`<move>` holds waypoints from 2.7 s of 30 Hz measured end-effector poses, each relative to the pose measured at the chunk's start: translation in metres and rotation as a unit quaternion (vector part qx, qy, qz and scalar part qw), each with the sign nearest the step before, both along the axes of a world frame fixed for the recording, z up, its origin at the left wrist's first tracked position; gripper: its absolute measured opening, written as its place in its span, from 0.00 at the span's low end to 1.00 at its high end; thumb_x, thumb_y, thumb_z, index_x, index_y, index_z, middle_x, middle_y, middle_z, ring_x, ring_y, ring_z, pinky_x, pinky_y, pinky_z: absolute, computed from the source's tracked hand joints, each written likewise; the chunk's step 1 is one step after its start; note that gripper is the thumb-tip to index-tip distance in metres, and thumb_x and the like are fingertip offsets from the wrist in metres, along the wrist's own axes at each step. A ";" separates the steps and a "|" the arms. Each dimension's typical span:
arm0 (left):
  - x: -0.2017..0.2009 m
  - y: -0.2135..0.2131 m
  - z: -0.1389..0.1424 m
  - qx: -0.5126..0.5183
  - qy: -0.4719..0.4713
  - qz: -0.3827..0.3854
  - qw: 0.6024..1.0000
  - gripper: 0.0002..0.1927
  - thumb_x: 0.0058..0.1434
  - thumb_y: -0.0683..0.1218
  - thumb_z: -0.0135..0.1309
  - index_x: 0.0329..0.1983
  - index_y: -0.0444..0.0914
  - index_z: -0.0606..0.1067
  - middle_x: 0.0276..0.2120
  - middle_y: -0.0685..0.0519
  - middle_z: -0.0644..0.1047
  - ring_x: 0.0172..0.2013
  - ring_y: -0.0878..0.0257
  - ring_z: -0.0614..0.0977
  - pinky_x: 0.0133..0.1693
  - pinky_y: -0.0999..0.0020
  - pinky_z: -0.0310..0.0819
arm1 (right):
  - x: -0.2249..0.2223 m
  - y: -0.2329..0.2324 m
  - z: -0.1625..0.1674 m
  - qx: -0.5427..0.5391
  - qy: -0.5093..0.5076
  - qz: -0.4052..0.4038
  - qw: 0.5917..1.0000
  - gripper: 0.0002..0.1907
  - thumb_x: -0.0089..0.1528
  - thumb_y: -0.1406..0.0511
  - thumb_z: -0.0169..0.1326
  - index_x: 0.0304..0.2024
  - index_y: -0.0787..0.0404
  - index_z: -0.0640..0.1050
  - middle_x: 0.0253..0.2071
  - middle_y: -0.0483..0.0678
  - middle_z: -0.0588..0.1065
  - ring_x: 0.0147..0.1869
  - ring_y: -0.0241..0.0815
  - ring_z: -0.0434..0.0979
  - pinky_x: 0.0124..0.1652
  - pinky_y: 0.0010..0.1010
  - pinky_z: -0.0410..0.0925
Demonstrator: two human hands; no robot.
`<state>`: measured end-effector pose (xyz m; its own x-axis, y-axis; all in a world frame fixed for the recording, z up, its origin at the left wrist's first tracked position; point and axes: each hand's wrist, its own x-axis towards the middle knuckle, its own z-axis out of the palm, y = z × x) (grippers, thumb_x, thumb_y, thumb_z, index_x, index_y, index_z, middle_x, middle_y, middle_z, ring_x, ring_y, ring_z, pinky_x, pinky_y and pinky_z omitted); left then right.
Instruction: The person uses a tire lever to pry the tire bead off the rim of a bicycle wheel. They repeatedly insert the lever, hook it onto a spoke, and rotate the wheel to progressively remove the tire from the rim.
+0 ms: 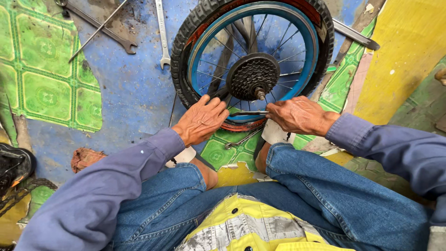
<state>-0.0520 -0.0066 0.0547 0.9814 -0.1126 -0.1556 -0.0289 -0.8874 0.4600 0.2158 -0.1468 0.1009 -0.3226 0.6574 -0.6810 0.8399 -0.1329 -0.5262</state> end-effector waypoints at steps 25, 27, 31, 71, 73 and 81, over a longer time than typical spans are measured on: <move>-0.018 0.030 0.011 0.154 -0.071 0.002 0.986 0.11 0.59 0.47 0.52 0.42 0.39 0.74 0.41 0.50 0.72 0.50 0.56 0.72 0.56 0.56 0.62 | -0.014 0.002 0.000 0.039 0.005 -0.023 0.999 0.13 0.67 0.58 0.49 0.39 0.62 0.71 0.29 0.55 0.76 0.27 0.60 0.78 0.27 0.50 0.70; -0.018 0.029 0.011 0.142 -0.105 0.010 0.984 0.13 0.55 0.48 0.51 0.43 0.39 0.75 0.40 0.51 0.72 0.49 0.56 0.72 0.55 0.55 0.63 | -0.016 0.001 0.001 0.047 0.005 -0.032 0.998 0.12 0.67 0.58 0.49 0.39 0.62 0.71 0.28 0.54 0.76 0.27 0.60 0.77 0.26 0.50 0.70; -0.009 0.026 0.007 0.092 -0.006 -0.007 0.996 0.07 0.62 0.45 0.53 0.40 0.38 0.74 0.37 0.51 0.70 0.46 0.56 0.71 0.54 0.57 0.62 | -0.017 0.001 0.002 0.049 0.005 -0.029 0.998 0.12 0.67 0.59 0.49 0.39 0.62 0.72 0.28 0.54 0.75 0.27 0.60 0.77 0.26 0.50 0.69; -0.024 0.028 0.002 0.137 -0.095 -0.044 0.985 0.05 0.60 0.46 0.51 0.32 0.41 0.70 0.28 0.53 0.70 0.41 0.59 0.73 0.54 0.62 0.60 | -0.057 0.007 -0.018 0.082 0.063 -0.149 0.983 0.12 0.68 0.60 0.50 0.36 0.63 0.73 0.22 0.59 0.74 0.24 0.62 0.76 0.24 0.52 0.68; -0.026 0.031 0.005 0.161 -0.079 -0.057 0.982 0.05 0.60 0.47 0.51 0.35 0.41 0.70 0.30 0.53 0.70 0.44 0.58 0.73 0.54 0.61 0.60 | -0.055 0.006 -0.020 0.087 0.064 -0.140 0.984 0.12 0.68 0.60 0.51 0.36 0.64 0.73 0.23 0.59 0.74 0.25 0.63 0.76 0.24 0.52 0.68; -0.029 0.039 0.012 0.216 -0.088 -0.048 0.971 0.09 0.62 0.49 0.50 0.43 0.41 0.72 0.37 0.52 0.72 0.52 0.57 0.72 0.56 0.59 0.59 | -0.054 0.003 -0.017 0.080 0.058 -0.130 0.987 0.13 0.68 0.59 0.50 0.37 0.63 0.73 0.23 0.58 0.75 0.25 0.63 0.76 0.26 0.53 0.68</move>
<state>-0.0810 0.0324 0.0670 0.9852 -0.1669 -0.0388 -0.1660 -0.9858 0.0254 0.1617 -0.1439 0.0843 -0.1982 0.8242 -0.5305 0.7213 -0.2438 -0.6483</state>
